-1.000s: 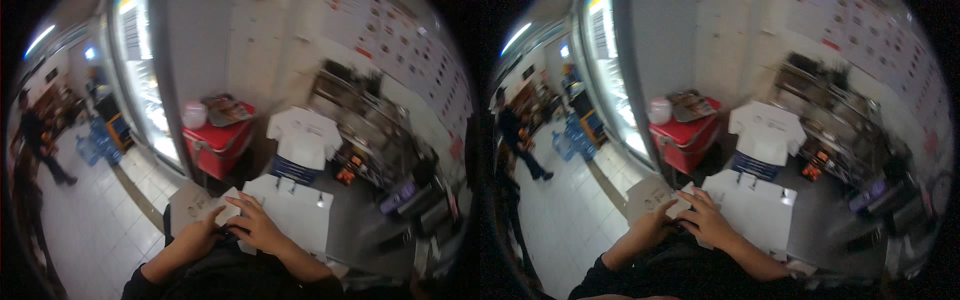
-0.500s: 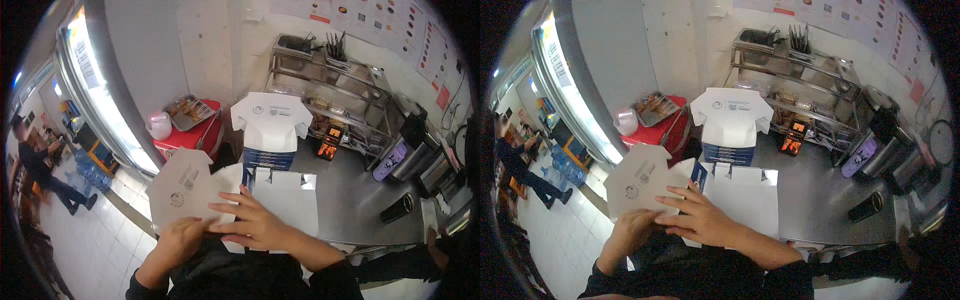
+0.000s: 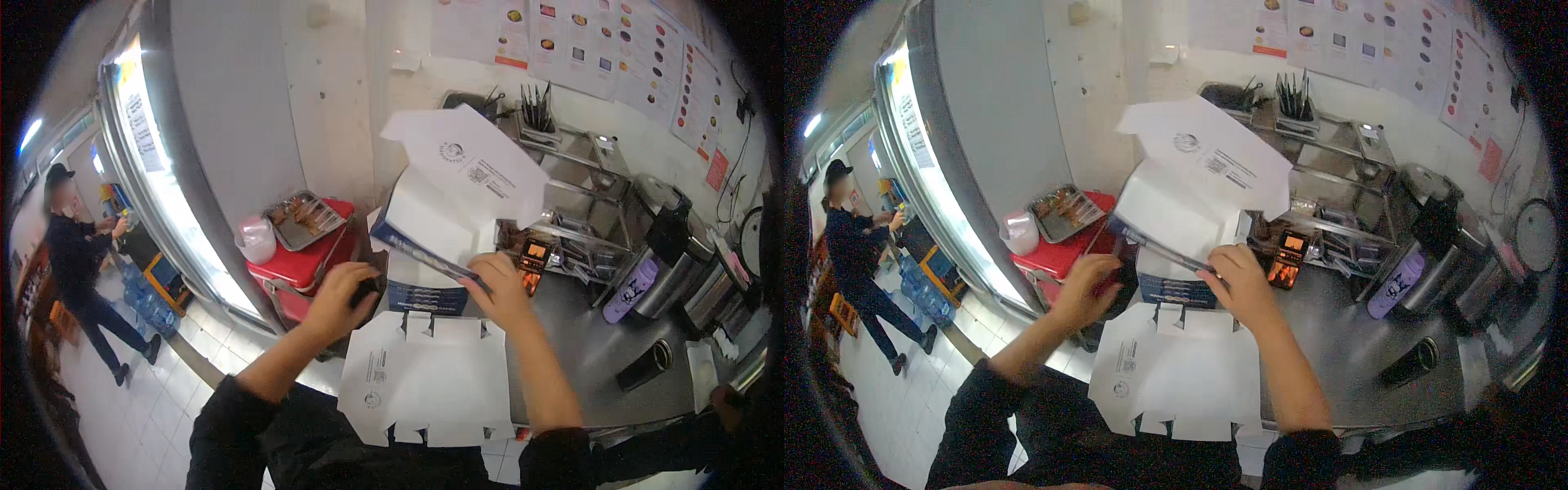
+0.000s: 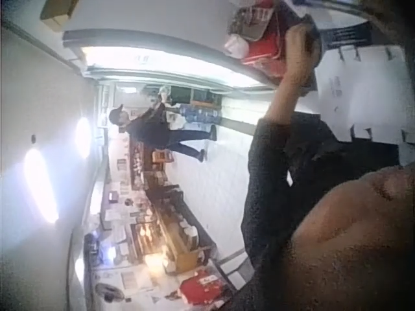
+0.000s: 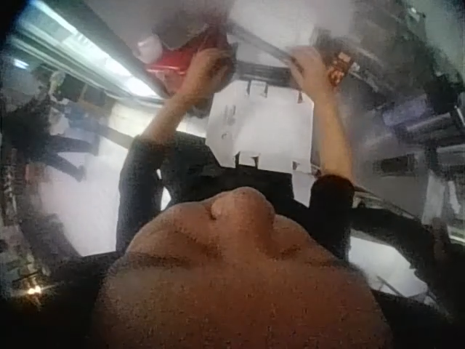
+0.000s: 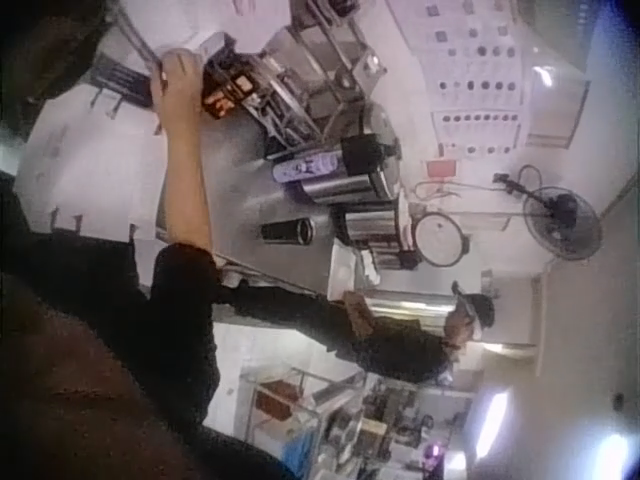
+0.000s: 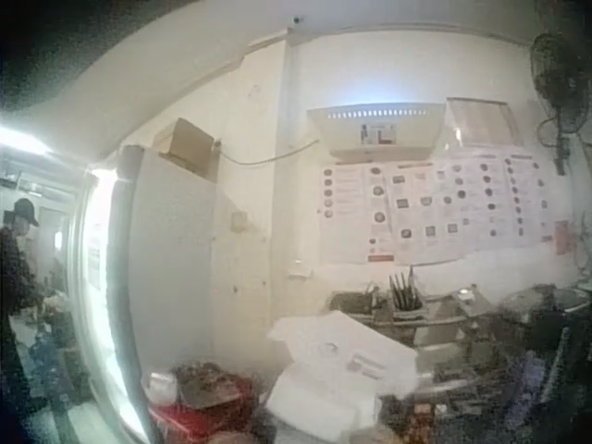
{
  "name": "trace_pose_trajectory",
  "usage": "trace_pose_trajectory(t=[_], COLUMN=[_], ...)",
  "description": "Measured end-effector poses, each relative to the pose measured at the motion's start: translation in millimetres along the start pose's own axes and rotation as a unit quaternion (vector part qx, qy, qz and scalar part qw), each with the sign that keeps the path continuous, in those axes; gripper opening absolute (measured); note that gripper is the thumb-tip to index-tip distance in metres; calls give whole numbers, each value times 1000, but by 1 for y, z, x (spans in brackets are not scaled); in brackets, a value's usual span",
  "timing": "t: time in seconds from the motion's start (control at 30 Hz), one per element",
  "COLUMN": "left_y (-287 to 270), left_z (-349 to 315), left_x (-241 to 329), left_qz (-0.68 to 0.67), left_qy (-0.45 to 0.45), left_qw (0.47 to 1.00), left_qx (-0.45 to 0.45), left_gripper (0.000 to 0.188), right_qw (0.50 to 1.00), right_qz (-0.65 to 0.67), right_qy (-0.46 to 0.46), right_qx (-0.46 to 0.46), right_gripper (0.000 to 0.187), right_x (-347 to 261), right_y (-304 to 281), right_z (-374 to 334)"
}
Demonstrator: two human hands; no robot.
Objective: The recorder is assembling and stacking cardboard food boxes on a kitchen counter.
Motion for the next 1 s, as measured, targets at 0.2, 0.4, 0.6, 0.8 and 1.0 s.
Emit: trace_pose_trajectory(t=[0.2,0.4,0.6,0.8,1.0], left_y=[68,73,64,56,78], left_z=[5,-10,4,5,26], left_x=[-47,-64,-70,-71,-140], left_qz=[24,-8,-89,7,-310], left_qy=[65,65,-25,125,-149], left_qw=[995,996,994,991,938], left_qx=[-76,-53,50,-43,43], left_gripper=[33,26,27,28,47], right_qw=[997,987,995,904,927], right_qz=[-49,-148,37,261,216], right_qy=[30,-9,96,338,305], right_qx=[-44,-61,21,24,13], right_gripper=[21,25,20,52,50], right_x=[44,57,79,115,105], right_y=[69,57,68,123,121], right_z=[-16,-33,-40,-63,-61])
Point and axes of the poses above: each hand's wrist, its own z-axis towards the middle knuckle, its own y-axis out of the palm, x = y × z, the point moved 6 cm from there along z, towards the middle knuckle, and after that the axes turned 12 degrees about -z, right-handed, at the moved point
